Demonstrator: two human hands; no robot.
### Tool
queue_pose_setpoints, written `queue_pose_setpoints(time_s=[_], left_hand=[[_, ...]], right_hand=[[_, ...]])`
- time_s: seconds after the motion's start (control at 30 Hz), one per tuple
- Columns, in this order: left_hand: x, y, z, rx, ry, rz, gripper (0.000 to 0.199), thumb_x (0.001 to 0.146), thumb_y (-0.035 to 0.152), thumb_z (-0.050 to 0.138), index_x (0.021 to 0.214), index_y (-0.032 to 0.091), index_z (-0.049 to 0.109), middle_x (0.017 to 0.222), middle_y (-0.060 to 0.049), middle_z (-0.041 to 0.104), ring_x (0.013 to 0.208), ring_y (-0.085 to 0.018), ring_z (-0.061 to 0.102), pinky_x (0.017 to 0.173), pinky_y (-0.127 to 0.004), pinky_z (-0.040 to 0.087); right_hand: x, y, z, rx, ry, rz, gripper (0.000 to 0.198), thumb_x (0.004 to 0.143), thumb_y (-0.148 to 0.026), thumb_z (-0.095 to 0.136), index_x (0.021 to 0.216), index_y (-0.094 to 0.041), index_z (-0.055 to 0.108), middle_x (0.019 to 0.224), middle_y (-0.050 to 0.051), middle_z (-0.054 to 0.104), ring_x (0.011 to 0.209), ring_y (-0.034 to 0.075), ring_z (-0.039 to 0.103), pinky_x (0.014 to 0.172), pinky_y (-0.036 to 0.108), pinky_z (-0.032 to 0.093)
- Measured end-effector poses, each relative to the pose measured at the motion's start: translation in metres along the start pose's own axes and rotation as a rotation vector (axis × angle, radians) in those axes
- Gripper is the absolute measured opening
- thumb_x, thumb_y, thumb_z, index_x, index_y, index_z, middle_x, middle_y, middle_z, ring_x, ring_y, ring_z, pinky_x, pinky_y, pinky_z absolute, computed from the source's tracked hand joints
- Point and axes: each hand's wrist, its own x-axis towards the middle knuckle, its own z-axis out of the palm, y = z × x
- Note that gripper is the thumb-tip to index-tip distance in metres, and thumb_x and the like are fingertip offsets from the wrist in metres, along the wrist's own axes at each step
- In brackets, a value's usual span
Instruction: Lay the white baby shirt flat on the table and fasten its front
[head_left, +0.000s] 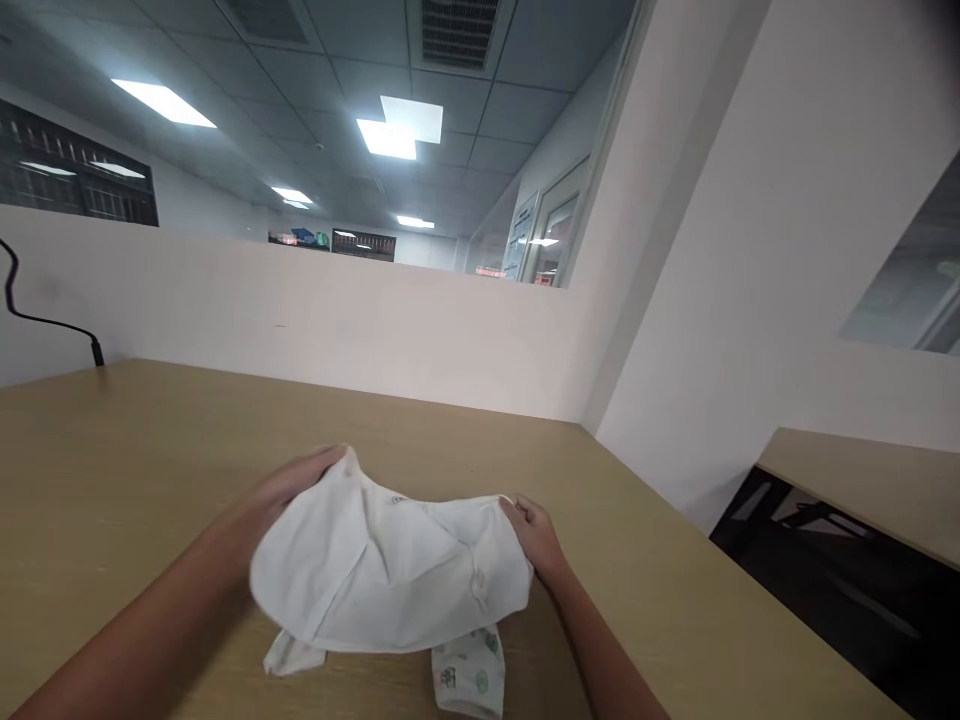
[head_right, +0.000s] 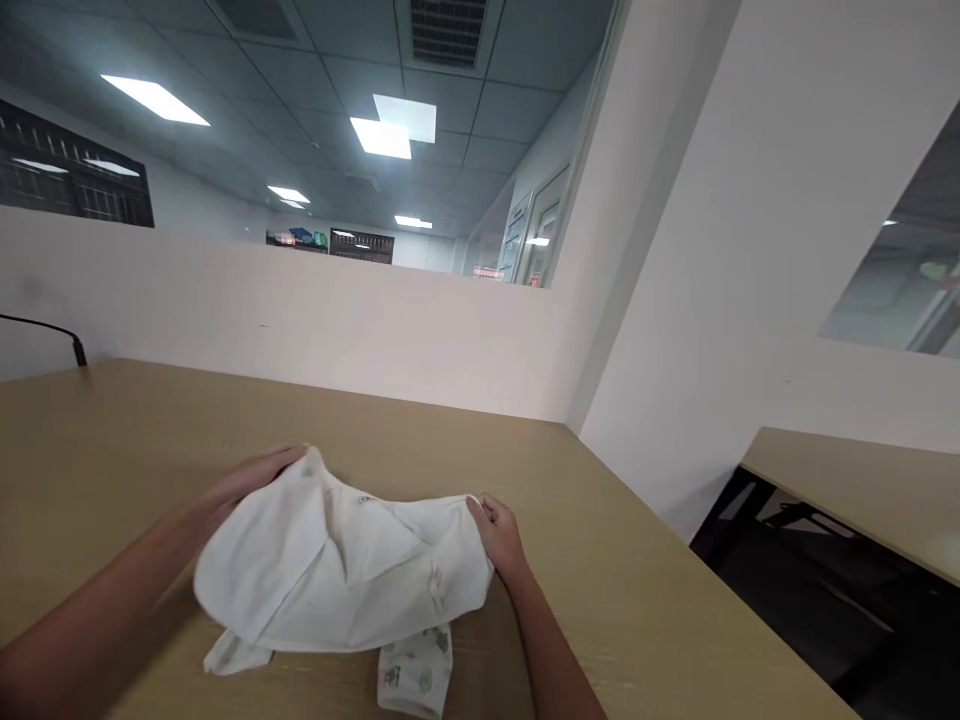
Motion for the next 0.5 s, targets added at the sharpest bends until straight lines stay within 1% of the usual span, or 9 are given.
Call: queue_pose_setpoints(time_s=[0.03,0.1,0.17,0.2,0.27,0.33,0.43,0.47,0.5], left_hand=[[-0.001,0.014,0.014,-0.095,-0.078,-0.024,0.057,0.082,0.069,0.060,0.109,0.018,0.060,0.092,-0.007,0.071,0.070,-0.018,0.066,0.063,-0.029,0.054],[-0.003,0.037,0.033,-0.133,-0.314,-0.028,0.066,0.086,0.070,0.057,0.130,0.021,0.052,0.099,-0.010,0.072,0.059,-0.016,0.064,0.056,-0.029,0.052],[-0.002,0.045,0.039,-0.093,-0.357,0.035,0.069,0.088,0.069,0.057,0.140,0.024,0.044,0.110,-0.012,0.070,0.060,-0.017,0.066,0.056,-0.030,0.053],[0.000,0.042,0.037,-0.066,-0.316,0.076,0.068,0.088,0.068,0.057,0.139,0.024,0.045,0.112,-0.012,0.069,0.062,-0.018,0.068,0.056,-0.031,0.054],[0.003,0.022,0.031,-0.001,-0.175,0.144,0.061,0.089,0.067,0.055,0.127,0.020,0.054,0.107,-0.010,0.069,0.061,-0.017,0.066,0.056,-0.031,0.053],[0.006,-0.010,0.024,0.087,-0.059,0.193,0.055,0.090,0.067,0.050,0.111,0.018,0.060,0.096,-0.007,0.068,0.059,-0.015,0.062,0.055,-0.029,0.049],[0.005,-0.056,0.021,0.211,0.011,0.261,0.051,0.094,0.065,0.044,0.094,0.017,0.061,0.083,-0.004,0.064,0.067,-0.016,0.059,0.063,-0.028,0.047],[0.003,-0.066,0.022,0.255,0.015,0.282,0.049,0.094,0.064,0.044,0.092,0.018,0.061,0.081,-0.003,0.062,0.070,-0.017,0.058,0.066,-0.028,0.046],[0.001,-0.074,0.023,0.297,0.009,0.303,0.048,0.094,0.064,0.047,0.091,0.018,0.061,0.079,-0.002,0.061,0.073,-0.017,0.057,0.068,-0.028,0.045]], right_hand=[[-0.001,-0.001,0.000,0.023,0.005,0.022,0.057,0.076,-0.069,0.064,0.060,-0.021,0.038,0.058,-0.005,0.034,0.058,0.011,0.034,0.054,0.025,0.028],[-0.003,-0.003,-0.004,0.080,-0.011,0.087,0.056,0.073,-0.067,0.070,0.060,-0.020,0.042,0.057,-0.005,0.039,0.057,0.011,0.037,0.054,0.024,0.029],[-0.007,-0.009,-0.008,0.155,-0.093,0.176,0.051,0.070,-0.062,0.076,0.064,-0.018,0.051,0.059,-0.004,0.049,0.057,0.012,0.044,0.054,0.024,0.032],[-0.008,-0.013,-0.010,0.193,-0.152,0.219,0.048,0.069,-0.059,0.078,0.069,-0.016,0.057,0.062,-0.002,0.056,0.058,0.013,0.049,0.055,0.024,0.035],[-0.010,-0.025,-0.012,0.265,-0.258,0.277,0.044,0.069,-0.054,0.081,0.081,-0.014,0.066,0.073,0.003,0.067,0.065,0.016,0.058,0.059,0.025,0.041],[-0.012,-0.042,-0.008,0.341,-0.278,0.300,0.044,0.068,-0.050,0.083,0.090,-0.015,0.069,0.084,0.006,0.072,0.072,0.019,0.064,0.066,0.028,0.047],[-0.019,-0.073,0.008,0.438,-0.177,0.297,0.046,0.069,-0.053,0.082,0.097,-0.018,0.069,0.092,0.008,0.074,0.076,0.021,0.066,0.069,0.030,0.050],[-0.024,-0.083,0.014,0.443,-0.188,0.277,0.048,0.071,-0.055,0.081,0.102,-0.020,0.069,0.097,0.009,0.074,0.078,0.022,0.067,0.070,0.031,0.051],[-0.029,-0.093,0.019,0.429,-0.274,0.245,0.052,0.072,-0.057,0.080,0.109,-0.022,0.069,0.105,0.010,0.073,0.083,0.023,0.068,0.072,0.032,0.052]])
